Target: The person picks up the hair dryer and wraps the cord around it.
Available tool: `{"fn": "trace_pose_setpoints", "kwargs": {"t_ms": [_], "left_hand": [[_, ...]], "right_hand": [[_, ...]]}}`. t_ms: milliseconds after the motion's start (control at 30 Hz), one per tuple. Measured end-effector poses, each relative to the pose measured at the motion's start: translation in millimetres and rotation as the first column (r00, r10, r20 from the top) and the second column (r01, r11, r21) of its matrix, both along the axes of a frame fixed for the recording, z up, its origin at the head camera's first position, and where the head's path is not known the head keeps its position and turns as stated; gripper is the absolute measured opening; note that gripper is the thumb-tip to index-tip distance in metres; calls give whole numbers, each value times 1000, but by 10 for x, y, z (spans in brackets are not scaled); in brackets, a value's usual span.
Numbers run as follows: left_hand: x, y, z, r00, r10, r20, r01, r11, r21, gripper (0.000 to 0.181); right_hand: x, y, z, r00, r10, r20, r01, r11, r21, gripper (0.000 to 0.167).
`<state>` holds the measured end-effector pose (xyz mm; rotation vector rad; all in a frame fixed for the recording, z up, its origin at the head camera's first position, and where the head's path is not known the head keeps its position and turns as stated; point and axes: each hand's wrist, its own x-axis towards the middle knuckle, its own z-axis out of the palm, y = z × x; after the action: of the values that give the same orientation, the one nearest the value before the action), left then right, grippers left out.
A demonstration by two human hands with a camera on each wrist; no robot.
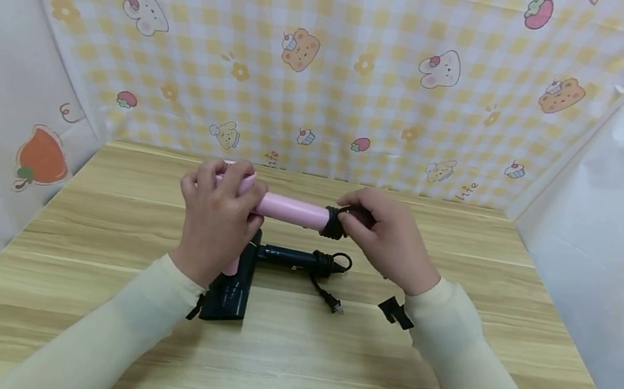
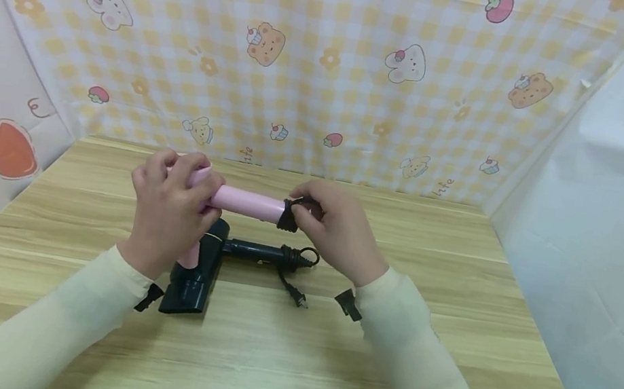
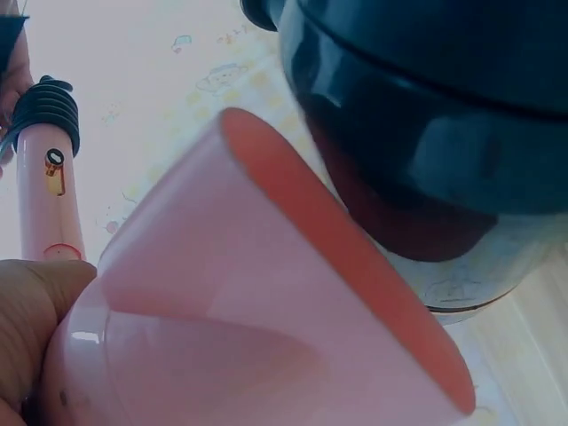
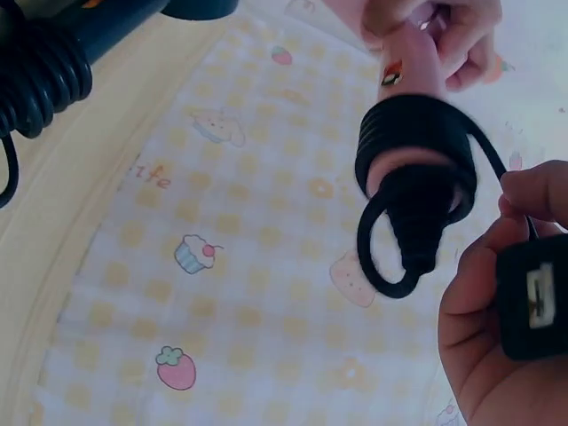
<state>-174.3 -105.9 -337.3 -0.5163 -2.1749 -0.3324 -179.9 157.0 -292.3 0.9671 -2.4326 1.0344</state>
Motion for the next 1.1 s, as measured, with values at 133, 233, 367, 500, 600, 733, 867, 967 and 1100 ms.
{"fn": "trace_pose_setpoints", "kwargs": {"t_ms": [133, 233, 367, 500, 600, 733, 867, 967, 1100], "left_hand": [[19, 13, 0, 999, -17, -47, 17, 1000, -3, 22], [33, 31, 9, 996, -33, -84, 33, 999, 6, 22], [54, 58, 32, 992, -53, -119, 55, 998, 18, 23], [77, 73, 56, 989, -71, -126, 75, 997, 22, 23], [92, 79, 65, 989, -89, -115, 92, 995, 23, 23], [102, 78, 61, 989, -112, -98, 115, 993, 31, 24], [103, 78, 60, 987, -129, -91, 134, 990, 54, 21], [96, 91, 74, 987, -131, -92, 139, 986, 87, 18], [79, 101, 95, 990, -122, -74, 131, 983, 129, 16]], "right_hand": [[-60, 24, 21, 998, -20, 52, 22, 999, -39, 14], [-97, 46, 35, 994, -40, 104, 47, 997, -67, 14], [-164, 86, 32, 983, -66, 173, 80, 994, -78, 13], [-229, 137, 7, 968, -80, 238, 96, 994, -56, 9], [-262, 182, -29, 962, -68, 266, 73, 997, -9, 7], [-290, 231, -85, 945, -22, 326, 19, 1000, 12, 11], [-307, 252, -154, 909, 0, 417, 14, 999, -30, 11], [-299, 241, -231, 912, 23, 409, -5, 999, -45, 8], [-249, 178, -329, 936, 59, 348, -46, 998, -47, 11]]}}
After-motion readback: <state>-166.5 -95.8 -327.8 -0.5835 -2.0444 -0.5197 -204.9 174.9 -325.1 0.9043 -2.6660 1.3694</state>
